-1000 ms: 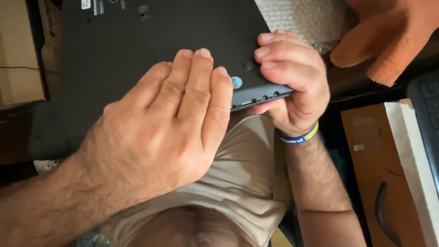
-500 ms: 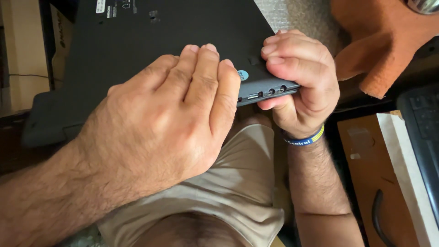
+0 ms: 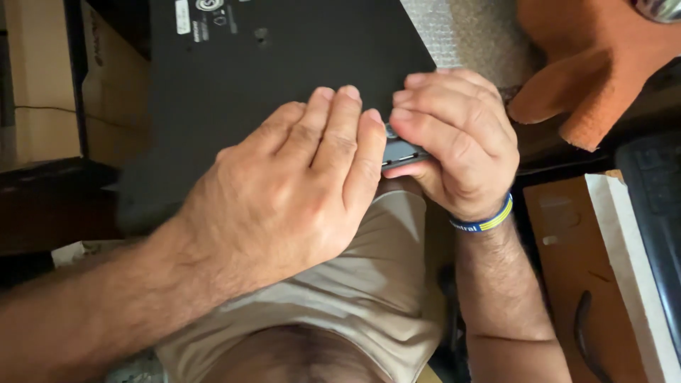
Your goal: Connect a ribbon cable and reassemble the bottom cover of a laptop
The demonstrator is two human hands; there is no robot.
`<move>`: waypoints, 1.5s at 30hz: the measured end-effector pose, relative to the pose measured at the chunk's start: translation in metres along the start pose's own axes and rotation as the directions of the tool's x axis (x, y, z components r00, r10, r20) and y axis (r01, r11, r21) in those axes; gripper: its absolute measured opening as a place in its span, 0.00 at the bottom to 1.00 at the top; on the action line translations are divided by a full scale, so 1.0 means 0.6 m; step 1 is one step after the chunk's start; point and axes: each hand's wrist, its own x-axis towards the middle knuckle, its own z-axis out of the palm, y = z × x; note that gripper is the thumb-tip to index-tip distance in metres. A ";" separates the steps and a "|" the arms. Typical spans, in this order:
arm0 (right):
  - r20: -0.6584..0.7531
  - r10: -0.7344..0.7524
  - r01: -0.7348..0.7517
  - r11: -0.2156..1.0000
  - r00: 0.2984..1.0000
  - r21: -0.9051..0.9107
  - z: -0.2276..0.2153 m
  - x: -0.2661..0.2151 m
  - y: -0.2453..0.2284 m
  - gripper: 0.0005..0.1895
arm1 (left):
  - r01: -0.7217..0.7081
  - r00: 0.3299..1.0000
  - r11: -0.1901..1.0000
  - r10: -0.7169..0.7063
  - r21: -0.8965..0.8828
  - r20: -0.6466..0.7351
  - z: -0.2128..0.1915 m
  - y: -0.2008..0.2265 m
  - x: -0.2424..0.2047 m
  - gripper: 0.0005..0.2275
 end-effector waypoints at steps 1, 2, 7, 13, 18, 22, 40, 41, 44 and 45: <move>0.001 0.000 0.000 0.999 1.000 -0.032 -0.001 -0.004 -0.001 0.20 | 0.039 0.999 0.997 -0.040 -0.061 -0.007 0.004 0.004 -0.005 0.10; 0.004 -0.003 0.003 1.000 1.000 -0.028 0.002 -0.015 0.000 0.20 | 0.045 0.999 0.997 -0.045 -0.059 -0.005 0.005 0.004 -0.013 0.10; 0.020 0.075 -0.075 0.997 0.997 -0.013 0.008 -0.084 0.013 0.19 | 0.091 0.974 0.996 -0.085 -0.020 0.212 0.004 0.001 -0.091 0.32; 0.085 0.092 -0.083 0.991 0.992 -0.107 0.022 -0.153 0.030 0.18 | 0.087 0.996 0.973 -0.085 -0.214 0.020 0.035 0.012 -0.185 0.06; 0.191 0.031 0.013 0.975 0.981 -0.222 0.020 -0.113 -0.006 0.16 | 0.089 0.995 0.899 -0.104 -0.429 -0.011 0.032 -0.016 -0.211 0.05; 0.231 -0.065 0.128 0.955 0.971 -0.268 0.049 -0.068 -0.048 0.07 | 0.081 0.980 0.841 -0.165 -0.535 -0.110 0.041 -0.017 -0.225 0.04; 0.207 0.221 -0.145 0.933 0.953 -0.329 0.054 -0.088 -0.073 0.30 | 0.332 0.884 0.650 -0.467 -0.683 -0.015 0.080 -0.013 -0.308 0.39; 0.209 0.214 -0.136 0.932 0.954 -0.336 0.058 -0.097 -0.090 0.30 | 0.327 0.882 0.652 -0.470 -0.684 -0.026 0.079 -0.020 -0.303 0.39; -0.273 0.547 -0.586 0.806 0.792 -0.086 0.081 -0.120 -0.132 0.24 | 0.565 0.582 0.104 -0.753 -0.818 0.306 0.093 -0.052 -0.292 0.18; -0.349 0.672 -0.693 0.716 0.653 0.081 0.094 -0.125 -0.141 0.20 | 0.606 0.493 -0.019 -0.775 -0.795 0.395 0.109 -0.070 -0.290 0.15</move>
